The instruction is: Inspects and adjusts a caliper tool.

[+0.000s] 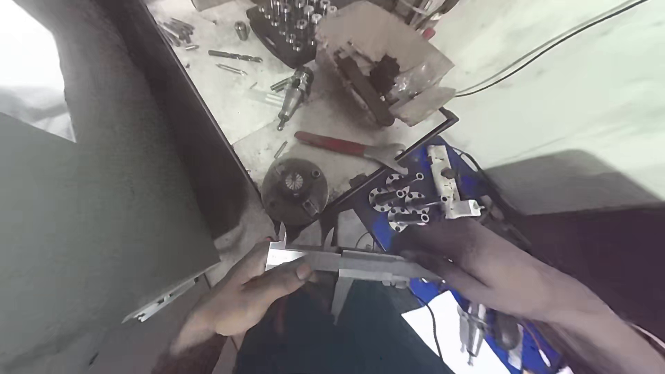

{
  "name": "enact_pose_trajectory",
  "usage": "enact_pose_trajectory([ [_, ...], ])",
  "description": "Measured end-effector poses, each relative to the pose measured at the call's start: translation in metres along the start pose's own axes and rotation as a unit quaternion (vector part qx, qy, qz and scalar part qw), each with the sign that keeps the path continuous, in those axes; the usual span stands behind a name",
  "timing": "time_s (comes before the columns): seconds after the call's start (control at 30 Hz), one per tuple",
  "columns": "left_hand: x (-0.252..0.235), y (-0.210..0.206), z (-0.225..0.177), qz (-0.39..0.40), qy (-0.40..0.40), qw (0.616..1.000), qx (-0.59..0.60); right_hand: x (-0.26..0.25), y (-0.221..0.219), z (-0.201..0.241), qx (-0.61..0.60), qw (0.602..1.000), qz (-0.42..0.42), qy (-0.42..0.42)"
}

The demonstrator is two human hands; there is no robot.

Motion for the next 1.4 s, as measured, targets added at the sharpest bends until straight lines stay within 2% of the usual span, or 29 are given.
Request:
enact_pose_trajectory([
  [0.13, -0.007, -0.004, 0.001, 0.016, 0.005, 1.0, 0.004, 0.005, -0.002, -0.003, 0.025, 0.999, -0.028, 0.036],
  [0.2, -0.012, -0.007, -0.001, 0.036, 0.004, 0.999, 0.029, 0.007, -0.003, -0.004, 0.026, 0.998, -0.055, 0.028],
  [0.3, -0.02, -0.01, -0.015, 0.04, 0.017, 0.999, 0.032, 0.013, 0.0, -0.01, -0.022, 0.997, -0.063, -0.034],
  [0.4, -0.033, -0.002, -0.045, 0.007, 0.026, 1.0, -0.014, 0.019, 0.014, -0.009, -0.084, 0.991, 0.0, -0.106],
  [0.47, -0.044, 0.009, -0.067, -0.013, 0.039, 0.999, -0.026, 0.017, 0.034, -0.004, -0.11, 0.984, -0.021, -0.139],
  [0.53, -0.054, 0.025, -0.083, -0.072, 0.037, 0.996, -0.047, 0.013, 0.06, -0.011, -0.12, 0.98, -0.092, -0.126],
  [0.57, -0.056, 0.036, -0.089, -0.104, 0.005, 0.992, -0.073, 0.009, 0.073, -0.022, -0.124, 0.977, -0.125, -0.117],
  [0.63, -0.048, 0.057, -0.096, -0.175, -0.069, 0.972, -0.142, -0.002, 0.103, -0.048, -0.133, 0.96, -0.196, -0.152],
  [0.7, -0.031, 0.071, -0.084, -0.253, -0.12, 0.943, -0.181, -0.016, 0.129, -0.08, -0.089, 0.945, -0.241, -0.202],
  [0.8, -0.016, 0.082, -0.046, -0.327, -0.152, 0.901, -0.242, -0.046, 0.156, -0.136, -0.026, 0.936, -0.248, -0.249],
  [0.93, -0.031, 0.075, 0.009, -0.275, -0.108, 0.902, -0.315, -0.089, 0.167, -0.193, 0.019, 0.925, -0.22, -0.31],
  [1.03, -0.053, 0.065, 0.031, -0.226, -0.072, 0.903, -0.359, -0.111, 0.164, -0.203, 0.006, 0.925, -0.203, -0.321],
  [1.13, -0.073, 0.062, 0.027, -0.194, -0.056, 0.895, -0.398, -0.122, 0.16, -0.206, 0.007, 0.919, -0.203, -0.338],
  [1.23, -0.089, 0.063, 0.023, -0.159, -0.047, 0.901, -0.401, -0.128, 0.155, -0.195, 0.101, 0.918, -0.164, -0.346],
  [1.4, -0.097, 0.063, 0.024, -0.143, -0.1, 0.914, -0.367, -0.135, 0.14, -0.182, 0.224, 0.904, -0.13, -0.339],
])
Point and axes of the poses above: each hand's wrist, its own x-axis away from the middle knuckle, its own y-axis out of the back of the hand, z = x × y, the point moved 6 cm from there along -x, towards the middle knuckle, and after that the axes turned 9 degrees about -x, right-handed, at the moved point
